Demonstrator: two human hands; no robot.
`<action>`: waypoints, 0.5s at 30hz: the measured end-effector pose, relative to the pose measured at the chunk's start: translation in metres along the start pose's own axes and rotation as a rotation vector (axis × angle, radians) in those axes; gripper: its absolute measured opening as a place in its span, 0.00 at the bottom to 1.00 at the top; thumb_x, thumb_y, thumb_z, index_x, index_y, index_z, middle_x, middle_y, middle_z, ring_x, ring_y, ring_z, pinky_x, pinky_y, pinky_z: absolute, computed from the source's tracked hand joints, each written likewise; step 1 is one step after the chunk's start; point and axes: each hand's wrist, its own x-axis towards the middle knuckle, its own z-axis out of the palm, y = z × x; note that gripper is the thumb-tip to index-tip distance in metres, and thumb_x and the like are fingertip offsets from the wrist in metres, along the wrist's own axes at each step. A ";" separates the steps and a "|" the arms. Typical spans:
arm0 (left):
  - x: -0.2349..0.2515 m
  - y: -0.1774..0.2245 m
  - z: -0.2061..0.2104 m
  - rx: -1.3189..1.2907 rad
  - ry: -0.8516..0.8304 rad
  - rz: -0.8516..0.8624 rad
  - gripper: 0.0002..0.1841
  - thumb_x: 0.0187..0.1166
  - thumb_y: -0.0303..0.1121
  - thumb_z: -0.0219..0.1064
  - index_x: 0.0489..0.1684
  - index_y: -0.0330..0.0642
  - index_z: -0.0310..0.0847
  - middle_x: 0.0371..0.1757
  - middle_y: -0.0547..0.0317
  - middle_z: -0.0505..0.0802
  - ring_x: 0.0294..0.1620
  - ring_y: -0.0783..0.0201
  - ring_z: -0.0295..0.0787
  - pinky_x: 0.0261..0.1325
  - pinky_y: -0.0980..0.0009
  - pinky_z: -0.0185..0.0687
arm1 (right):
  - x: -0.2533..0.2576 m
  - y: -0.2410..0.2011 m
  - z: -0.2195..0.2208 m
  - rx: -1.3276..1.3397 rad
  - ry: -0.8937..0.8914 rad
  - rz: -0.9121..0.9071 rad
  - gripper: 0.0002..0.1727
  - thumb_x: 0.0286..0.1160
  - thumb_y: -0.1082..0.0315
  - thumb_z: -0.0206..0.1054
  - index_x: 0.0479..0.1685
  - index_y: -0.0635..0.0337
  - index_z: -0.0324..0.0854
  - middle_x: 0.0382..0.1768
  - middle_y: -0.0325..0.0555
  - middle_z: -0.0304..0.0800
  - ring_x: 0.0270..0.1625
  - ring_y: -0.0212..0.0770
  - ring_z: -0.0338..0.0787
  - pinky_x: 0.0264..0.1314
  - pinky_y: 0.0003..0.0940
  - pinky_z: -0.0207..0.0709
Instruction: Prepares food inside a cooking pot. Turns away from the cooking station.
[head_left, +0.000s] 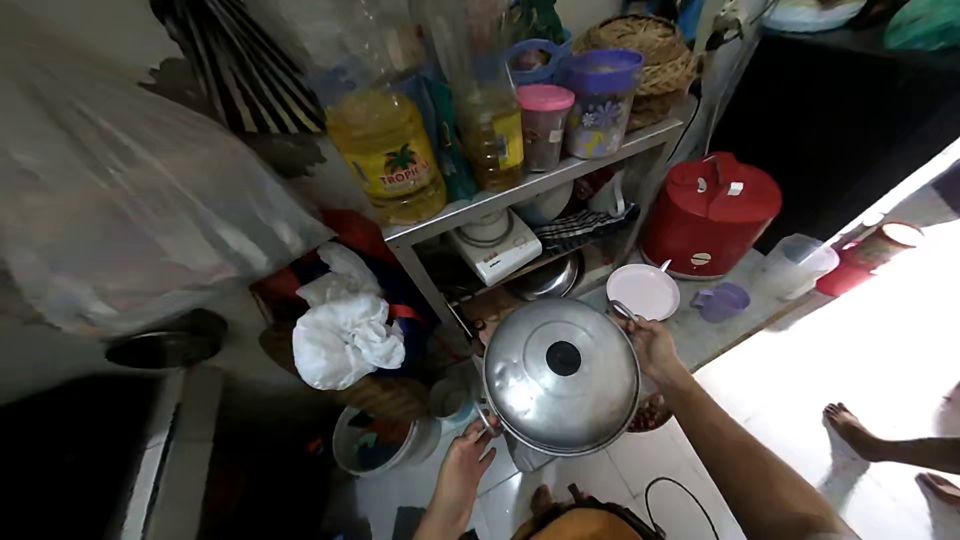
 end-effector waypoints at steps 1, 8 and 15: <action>0.001 -0.002 0.000 0.006 0.003 -0.014 0.30 0.83 0.38 0.32 0.71 0.35 0.76 0.78 0.47 0.79 0.80 0.51 0.73 0.79 0.47 0.67 | 0.001 0.001 -0.001 -0.007 -0.005 0.008 0.22 0.89 0.66 0.31 0.40 0.58 0.74 0.33 0.43 0.90 0.39 0.37 0.90 0.49 0.35 0.85; 0.002 -0.015 0.004 -0.005 0.059 -0.014 0.29 0.79 0.41 0.39 0.71 0.40 0.76 0.78 0.52 0.80 0.81 0.54 0.72 0.79 0.48 0.68 | 0.009 -0.003 -0.004 -0.121 -0.031 0.111 0.22 0.90 0.67 0.31 0.39 0.57 0.73 0.35 0.43 0.90 0.44 0.38 0.90 0.54 0.35 0.84; 0.001 -0.030 0.026 0.008 0.249 0.035 0.27 0.81 0.43 0.42 0.73 0.40 0.75 0.78 0.53 0.81 0.79 0.58 0.75 0.76 0.53 0.71 | -0.002 -0.042 0.016 -1.200 -0.221 -0.419 0.30 0.75 0.65 0.66 0.77 0.69 0.74 0.82 0.68 0.69 0.83 0.62 0.71 0.82 0.56 0.69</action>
